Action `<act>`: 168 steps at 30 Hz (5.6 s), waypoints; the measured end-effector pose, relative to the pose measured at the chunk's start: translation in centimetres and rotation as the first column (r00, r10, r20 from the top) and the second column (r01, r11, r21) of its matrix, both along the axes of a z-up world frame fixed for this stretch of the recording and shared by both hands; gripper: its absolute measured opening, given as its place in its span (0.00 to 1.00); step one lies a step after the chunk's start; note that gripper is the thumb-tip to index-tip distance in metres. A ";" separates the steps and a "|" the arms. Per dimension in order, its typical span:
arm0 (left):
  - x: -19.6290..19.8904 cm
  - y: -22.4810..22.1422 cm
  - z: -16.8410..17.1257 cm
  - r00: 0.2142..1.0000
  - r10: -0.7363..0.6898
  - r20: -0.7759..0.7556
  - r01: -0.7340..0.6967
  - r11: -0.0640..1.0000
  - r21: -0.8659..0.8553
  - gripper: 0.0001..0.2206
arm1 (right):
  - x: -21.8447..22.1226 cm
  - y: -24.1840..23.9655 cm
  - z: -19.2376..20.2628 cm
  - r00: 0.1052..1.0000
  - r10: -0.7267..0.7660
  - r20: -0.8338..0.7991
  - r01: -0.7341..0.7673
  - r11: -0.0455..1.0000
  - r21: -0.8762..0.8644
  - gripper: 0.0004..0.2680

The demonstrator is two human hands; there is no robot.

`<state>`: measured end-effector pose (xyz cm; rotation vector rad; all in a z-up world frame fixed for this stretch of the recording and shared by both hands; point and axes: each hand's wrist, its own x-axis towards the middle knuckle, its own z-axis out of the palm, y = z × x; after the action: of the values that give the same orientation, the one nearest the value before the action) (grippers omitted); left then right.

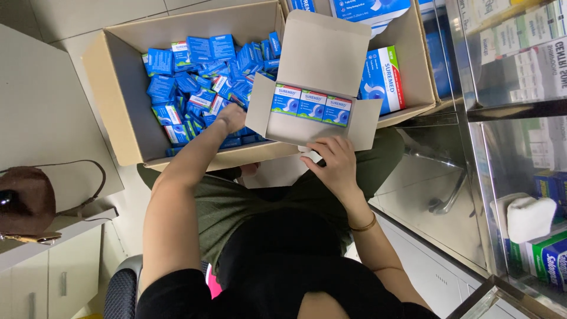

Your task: Packing individual surgical tape packets into a smaller product box in a pharmacy.

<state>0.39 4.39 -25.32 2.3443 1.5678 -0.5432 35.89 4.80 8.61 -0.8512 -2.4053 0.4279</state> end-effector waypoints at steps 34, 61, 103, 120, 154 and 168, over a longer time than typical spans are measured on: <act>12.0 -1.0 36.6 0.048 0.150 0.988 -0.750 0.658 -0.064 0.20 | 7.6 3.6 -5.9 0.749 -0.548 -0.372 0.093 0.644 -0.760 0.05; 18.7 -1.4 32.7 0.524 0.415 0.744 -0.737 0.658 0.153 0.06 | 7.5 4.2 -5.6 0.726 -0.611 -0.317 0.033 0.491 -0.871 0.12; -7.6 -0.6 3.5 0.152 0.982 0.115 -0.980 0.134 0.148 0.34 | 8.5 4.6 -6.8 0.752 -0.592 -0.291 0.050 0.491 -0.870 0.10; -7.0 -2.1 17.1 0.220 0.805 0.550 -0.960 0.081 0.267 0.19 | 9.3 4.8 -9.2 0.752 -0.585 -0.303 0.100 0.555 -0.826 0.09; 15.5 -1.7 33.5 0.681 0.227 0.697 -0.587 0.737 0.334 0.06 | 8.2 4.5 -7.5 0.772 -0.568 -0.284 0.099 0.550 -0.830 0.10; 16.6 -3.0 32.7 0.728 0.470 0.500 -0.650 0.705 0.283 0.13 | 8.1 4.6 -7.3 0.779 -0.561 -0.281 0.096 0.549 -0.830 0.10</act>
<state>17.01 1.41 7.33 1.8544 2.2238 0.4602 44.03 9.35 1.32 -1.3281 -1.4023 1.4189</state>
